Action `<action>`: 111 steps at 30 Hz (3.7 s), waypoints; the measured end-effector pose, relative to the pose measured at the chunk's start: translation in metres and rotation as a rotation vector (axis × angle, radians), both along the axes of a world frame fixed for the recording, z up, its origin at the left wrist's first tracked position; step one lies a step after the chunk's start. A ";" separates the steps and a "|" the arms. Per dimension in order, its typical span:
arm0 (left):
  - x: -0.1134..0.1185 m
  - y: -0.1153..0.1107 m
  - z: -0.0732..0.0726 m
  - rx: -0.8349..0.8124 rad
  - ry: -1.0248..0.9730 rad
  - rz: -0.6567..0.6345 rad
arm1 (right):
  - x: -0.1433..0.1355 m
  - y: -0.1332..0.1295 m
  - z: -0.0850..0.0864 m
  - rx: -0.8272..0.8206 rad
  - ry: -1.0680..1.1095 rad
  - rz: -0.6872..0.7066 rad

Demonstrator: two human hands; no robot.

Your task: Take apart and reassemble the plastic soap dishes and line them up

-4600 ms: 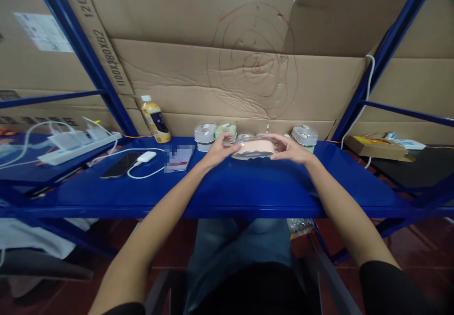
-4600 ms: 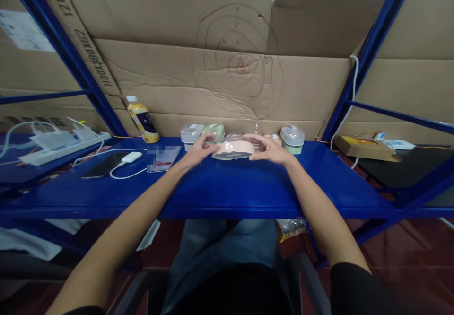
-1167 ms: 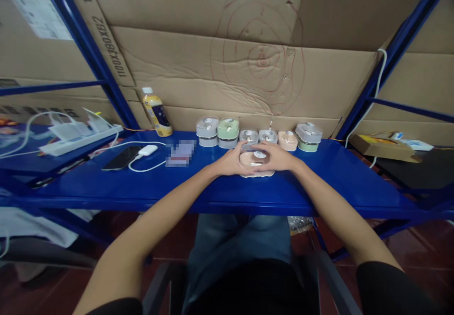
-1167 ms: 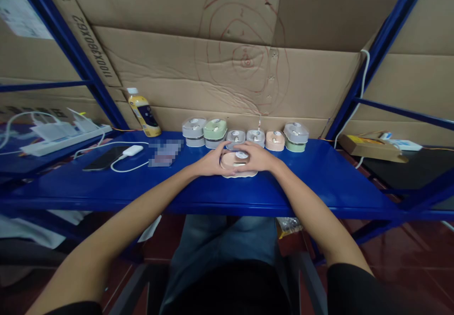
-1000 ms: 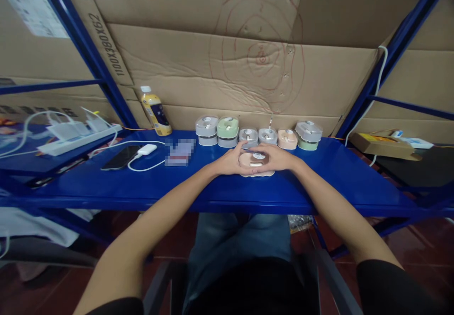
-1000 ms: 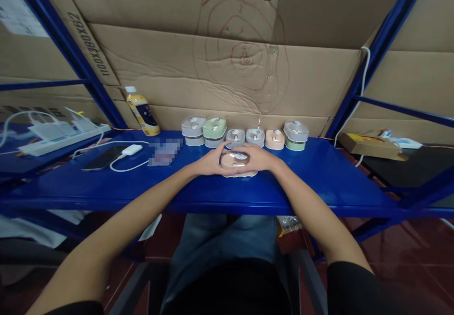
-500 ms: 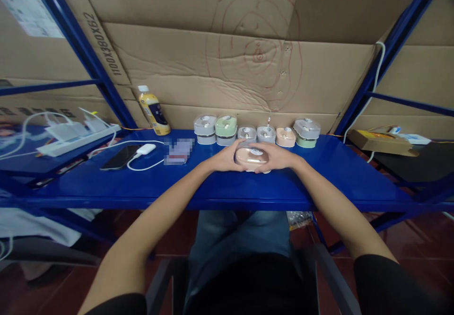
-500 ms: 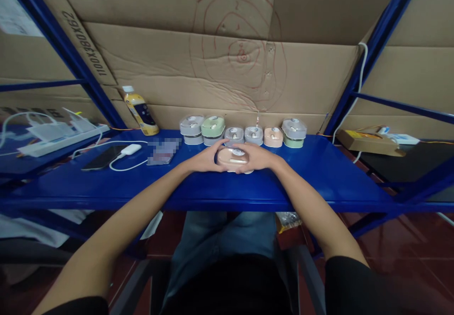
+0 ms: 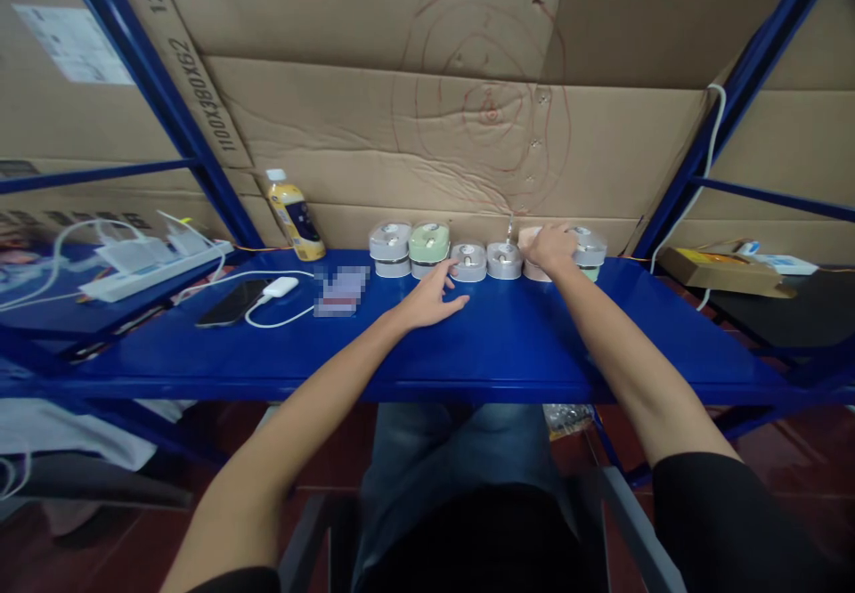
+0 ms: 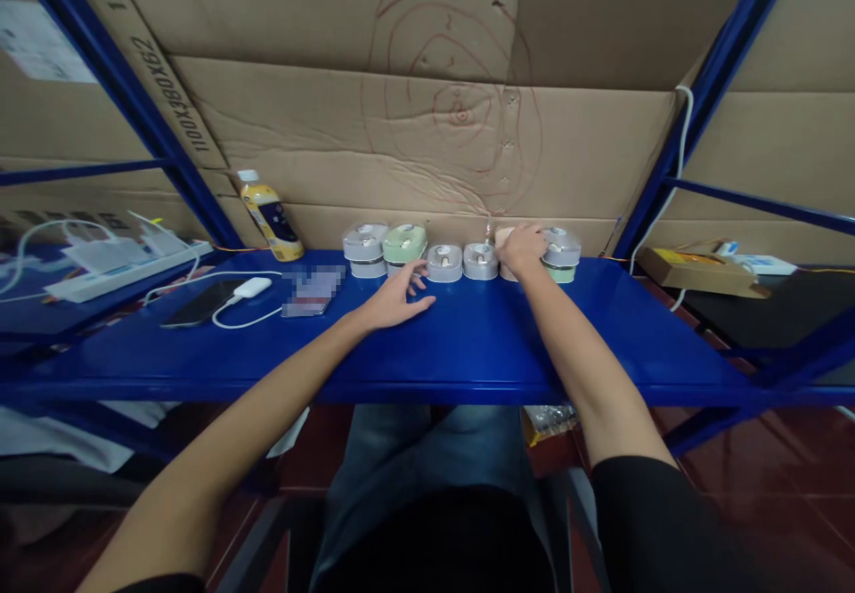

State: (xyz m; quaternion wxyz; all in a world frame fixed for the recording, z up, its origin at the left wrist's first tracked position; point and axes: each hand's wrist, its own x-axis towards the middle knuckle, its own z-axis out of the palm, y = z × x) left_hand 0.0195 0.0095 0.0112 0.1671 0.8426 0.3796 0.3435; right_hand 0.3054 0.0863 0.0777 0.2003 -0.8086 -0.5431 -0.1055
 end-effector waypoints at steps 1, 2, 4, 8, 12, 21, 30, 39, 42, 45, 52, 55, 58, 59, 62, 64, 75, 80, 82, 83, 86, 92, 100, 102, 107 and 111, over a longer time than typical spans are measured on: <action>0.000 0.000 0.000 -0.006 0.005 -0.002 | -0.003 0.003 -0.002 -0.004 0.005 -0.013; 0.000 0.000 0.000 -0.009 0.009 -0.003 | -0.006 0.005 -0.004 -0.007 0.012 -0.019; -0.001 0.001 0.000 -0.015 0.023 -0.003 | -0.009 0.007 -0.006 0.004 0.015 -0.025; -0.002 0.003 -0.002 -0.015 0.060 0.000 | -0.007 0.005 -0.006 0.105 -0.064 0.038; -0.002 0.004 -0.004 -0.004 0.070 -0.012 | -0.004 -0.003 -0.005 0.156 -0.143 0.132; -0.006 0.007 -0.003 0.056 0.025 0.054 | -0.078 -0.027 -0.037 0.043 -0.251 0.902; -0.017 0.007 0.007 0.162 -0.076 0.057 | -0.083 -0.087 -0.036 0.110 -0.135 0.874; -0.019 0.002 0.007 -0.105 -0.003 -0.257 | -0.066 -0.096 -0.022 -0.181 0.131 1.234; -0.017 0.003 0.003 -0.176 0.034 -0.295 | -0.064 -0.098 -0.023 -0.213 0.139 1.273; -0.016 0.004 0.000 -0.187 0.065 -0.249 | -0.059 -0.099 -0.024 -0.209 0.107 1.274; -0.014 0.001 0.003 -0.109 0.161 -0.165 | 0.000 -0.084 -0.022 -0.067 0.346 1.179; -0.015 -0.001 0.008 -0.067 0.266 -0.145 | 0.022 -0.074 -0.029 -0.078 0.380 1.022; -0.024 0.004 0.011 -0.066 0.356 -0.064 | 0.026 -0.068 -0.037 -0.076 0.381 0.945; -0.028 0.007 0.012 -0.071 0.382 -0.021 | 0.025 -0.067 -0.038 -0.070 0.378 0.938; -0.043 0.015 0.015 -0.084 0.437 0.086 | 0.020 -0.068 -0.039 -0.058 0.363 0.948; -0.050 0.019 0.017 -0.071 0.443 0.099 | 0.018 -0.071 -0.038 -0.054 0.362 0.958; -0.058 0.033 0.012 -0.049 0.417 0.020 | 0.020 -0.069 -0.039 -0.039 0.371 0.922; -0.058 0.032 0.013 -0.078 0.376 0.031 | 0.020 -0.068 -0.040 -0.060 0.359 0.927; -0.055 0.027 0.017 -0.041 0.327 0.046 | 0.020 -0.069 -0.039 -0.050 0.360 0.920; -0.052 0.023 0.019 -0.015 0.297 0.045 | 0.020 -0.070 -0.038 -0.036 0.363 0.911; -0.036 0.006 0.022 0.058 0.224 -0.028 | 0.024 -0.072 -0.032 0.032 0.372 0.885; 0.006 -0.030 0.014 0.107 0.287 -0.234 | 0.041 -0.076 -0.016 0.037 0.397 0.913; 0.015 -0.033 0.006 0.092 0.351 -0.111 | 0.013 -0.106 -0.007 -0.204 0.358 1.280; 0.007 -0.028 0.010 0.051 0.317 -0.146 | 0.006 -0.111 -0.007 -0.174 0.313 1.316; -0.029 -0.007 0.024 -0.037 0.316 -0.091 | -0.003 -0.114 -0.014 -0.209 0.193 1.337; -0.053 0.012 0.018 -0.070 0.379 -0.004 | -0.012 -0.115 -0.021 -0.213 0.146 1.410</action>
